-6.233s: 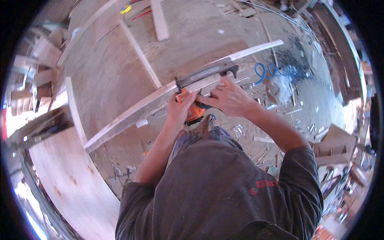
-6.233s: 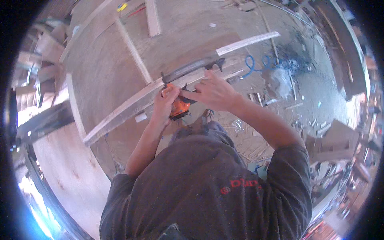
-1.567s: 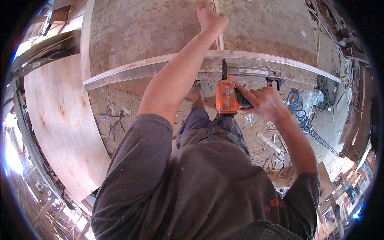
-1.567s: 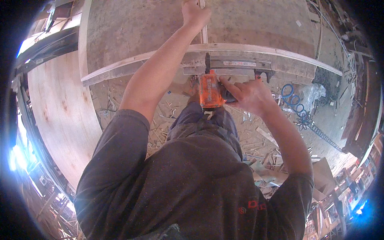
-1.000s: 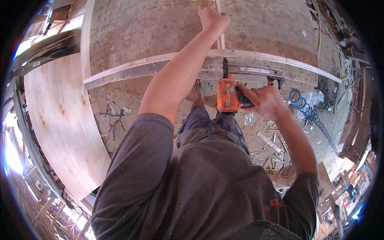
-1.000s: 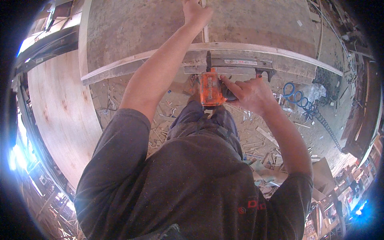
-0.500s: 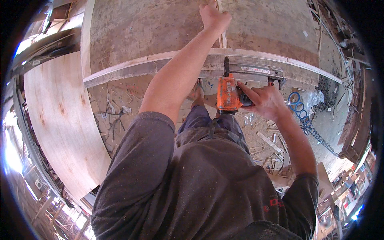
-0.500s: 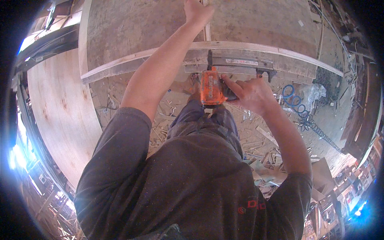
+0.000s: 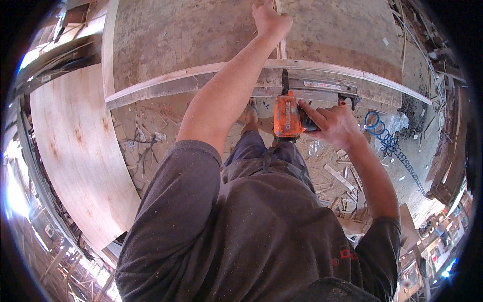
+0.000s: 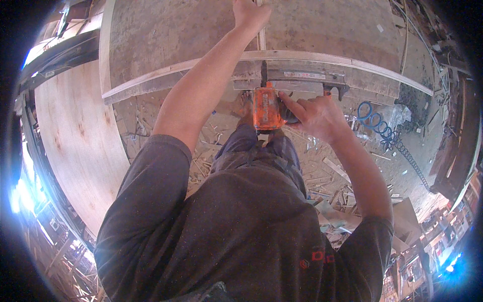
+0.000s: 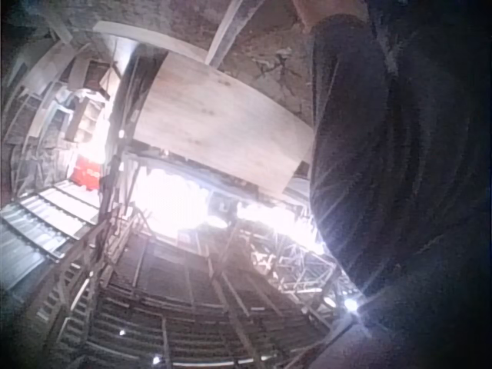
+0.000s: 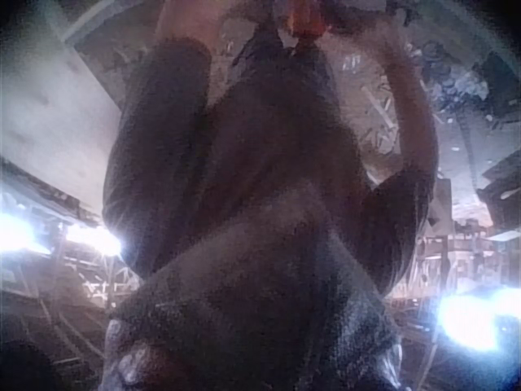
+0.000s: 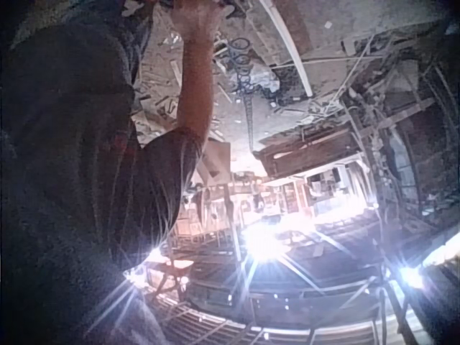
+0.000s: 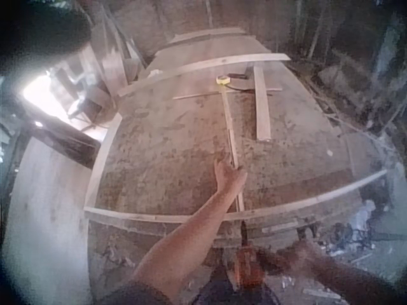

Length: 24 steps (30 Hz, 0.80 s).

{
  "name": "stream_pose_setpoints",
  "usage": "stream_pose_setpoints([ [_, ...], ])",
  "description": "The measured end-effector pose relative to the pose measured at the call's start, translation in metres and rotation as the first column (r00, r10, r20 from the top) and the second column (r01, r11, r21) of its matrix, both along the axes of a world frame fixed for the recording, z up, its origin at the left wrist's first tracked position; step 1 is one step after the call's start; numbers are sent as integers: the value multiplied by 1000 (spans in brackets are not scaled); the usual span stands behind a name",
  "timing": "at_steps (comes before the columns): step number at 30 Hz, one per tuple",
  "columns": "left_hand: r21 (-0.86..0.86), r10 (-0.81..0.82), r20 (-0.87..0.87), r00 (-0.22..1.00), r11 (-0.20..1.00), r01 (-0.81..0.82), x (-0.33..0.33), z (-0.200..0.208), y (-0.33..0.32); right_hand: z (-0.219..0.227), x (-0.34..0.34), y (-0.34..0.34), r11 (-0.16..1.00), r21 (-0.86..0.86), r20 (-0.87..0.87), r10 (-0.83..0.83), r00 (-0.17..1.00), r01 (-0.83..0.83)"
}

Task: The person measures and marks wooden strips, then assembles them into a rectangular frame using a nail gun. They add internal supports and place a large plywood sheet on top of the frame.

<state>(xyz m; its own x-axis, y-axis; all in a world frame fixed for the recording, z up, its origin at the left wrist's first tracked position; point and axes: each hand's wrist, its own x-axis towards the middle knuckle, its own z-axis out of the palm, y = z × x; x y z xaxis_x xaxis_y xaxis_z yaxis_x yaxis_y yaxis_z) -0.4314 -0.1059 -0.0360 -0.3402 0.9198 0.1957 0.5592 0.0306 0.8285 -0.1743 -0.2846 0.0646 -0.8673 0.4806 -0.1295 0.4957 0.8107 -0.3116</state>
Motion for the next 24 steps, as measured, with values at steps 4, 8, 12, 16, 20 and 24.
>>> stream_pose_setpoints([
  [4, -76, 9, 153, 988, 997, 3, 3, 12, -2, 1, -1, 0, 1000, -5, 22, 0, 1000, 0],
  [8, -164, -3, 268, 964, 985, 48, 2, 28, -5, -1, -2, 1, 1000, 5, -8, -9, 1000, 9],
  [12, 25, 37, -7, 999, 999, -37, 1, 1, 1, -1, -3, 0, 1000, 17, -19, -10, 1000, 10],
  [16, 61, 60, -190, 980, 997, -50, -7, -43, 14, -2, -4, 2, 1000, 17, -46, -3, 999, 4],
  [20, -25, 20, -29, 999, 999, -20, 2, -3, 3, -6, -2, -1, 1000, 11, -21, -29, 999, 29],
  [24, 32, 64, -17, 998, 997, -64, 2, -6, 3, -5, -4, 0, 999, 40, 13, -21, 1000, 20],
])
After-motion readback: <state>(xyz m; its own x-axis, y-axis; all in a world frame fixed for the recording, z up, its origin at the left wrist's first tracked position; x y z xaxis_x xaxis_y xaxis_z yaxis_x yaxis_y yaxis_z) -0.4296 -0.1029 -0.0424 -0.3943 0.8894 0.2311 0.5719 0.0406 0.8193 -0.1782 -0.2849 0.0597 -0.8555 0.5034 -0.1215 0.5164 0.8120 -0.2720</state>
